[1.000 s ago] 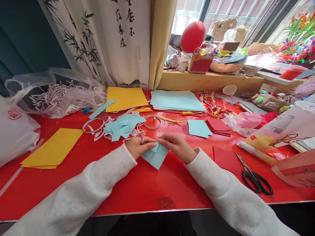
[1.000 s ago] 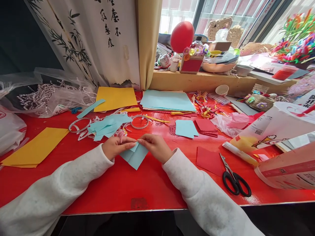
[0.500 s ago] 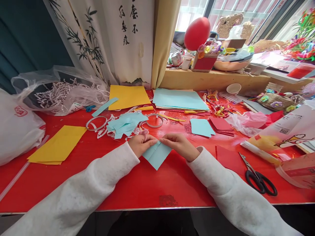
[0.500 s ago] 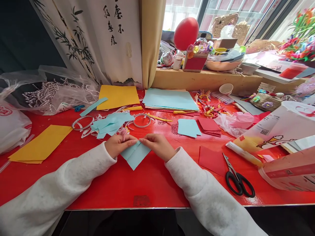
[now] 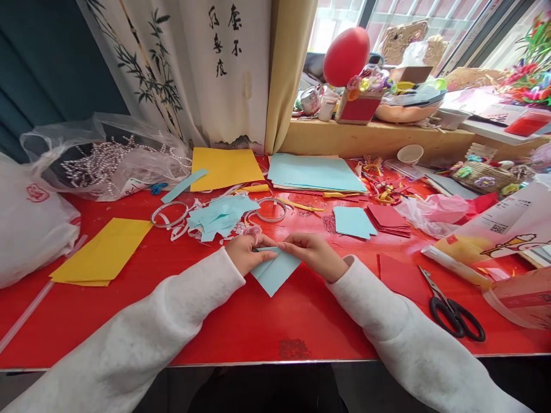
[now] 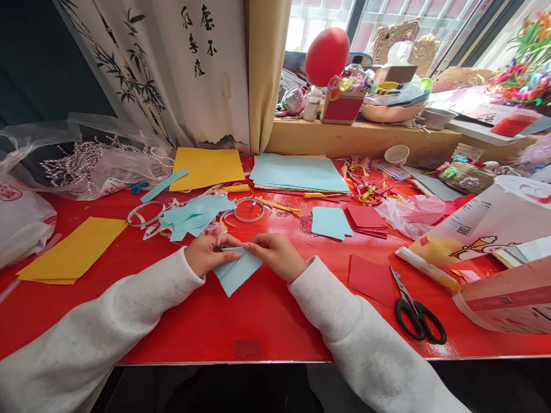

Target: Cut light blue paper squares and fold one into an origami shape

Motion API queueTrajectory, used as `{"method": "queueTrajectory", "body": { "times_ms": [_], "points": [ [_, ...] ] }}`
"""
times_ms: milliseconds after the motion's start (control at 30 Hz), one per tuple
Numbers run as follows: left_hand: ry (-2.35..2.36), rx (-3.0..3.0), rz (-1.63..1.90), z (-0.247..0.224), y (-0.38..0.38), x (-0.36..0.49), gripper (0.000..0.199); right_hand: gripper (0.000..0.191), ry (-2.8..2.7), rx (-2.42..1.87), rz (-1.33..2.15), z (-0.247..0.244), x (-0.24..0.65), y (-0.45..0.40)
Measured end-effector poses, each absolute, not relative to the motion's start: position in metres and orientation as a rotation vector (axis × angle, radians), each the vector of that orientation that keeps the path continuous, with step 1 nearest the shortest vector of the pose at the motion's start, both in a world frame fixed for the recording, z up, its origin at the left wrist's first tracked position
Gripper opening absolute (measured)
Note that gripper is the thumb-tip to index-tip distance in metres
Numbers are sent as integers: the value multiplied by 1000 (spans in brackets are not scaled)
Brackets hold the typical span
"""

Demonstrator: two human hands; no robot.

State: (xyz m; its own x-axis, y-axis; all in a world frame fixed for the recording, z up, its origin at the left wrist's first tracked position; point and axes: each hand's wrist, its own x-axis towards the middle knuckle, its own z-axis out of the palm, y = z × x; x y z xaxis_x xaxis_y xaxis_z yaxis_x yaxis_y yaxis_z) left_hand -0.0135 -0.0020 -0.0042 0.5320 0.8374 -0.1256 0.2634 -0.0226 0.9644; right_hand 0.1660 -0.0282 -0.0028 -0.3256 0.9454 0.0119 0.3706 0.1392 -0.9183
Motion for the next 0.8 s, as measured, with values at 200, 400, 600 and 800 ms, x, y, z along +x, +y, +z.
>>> {"method": "queueTrajectory", "body": {
  "times_ms": [200, 400, 600, 800],
  "points": [
    [1040, 1549, 605, -5, -1, -13, 36, 38, -1838, -1265, 1106, -8, 169, -27],
    [1041, 1500, 608, -5, -2, -12, 32, 37, -1873, -1289, 1057, -10, 167, -28],
    [1070, 1485, 606, -1, -5, -11, 27, 36, -1865, -1274, 1082, -10, 165, -27],
    [1065, 1536, 544, 2, -5, -11, 26, 35, -1985, -1261, 943, -9, 165, -29]
  ]
}}
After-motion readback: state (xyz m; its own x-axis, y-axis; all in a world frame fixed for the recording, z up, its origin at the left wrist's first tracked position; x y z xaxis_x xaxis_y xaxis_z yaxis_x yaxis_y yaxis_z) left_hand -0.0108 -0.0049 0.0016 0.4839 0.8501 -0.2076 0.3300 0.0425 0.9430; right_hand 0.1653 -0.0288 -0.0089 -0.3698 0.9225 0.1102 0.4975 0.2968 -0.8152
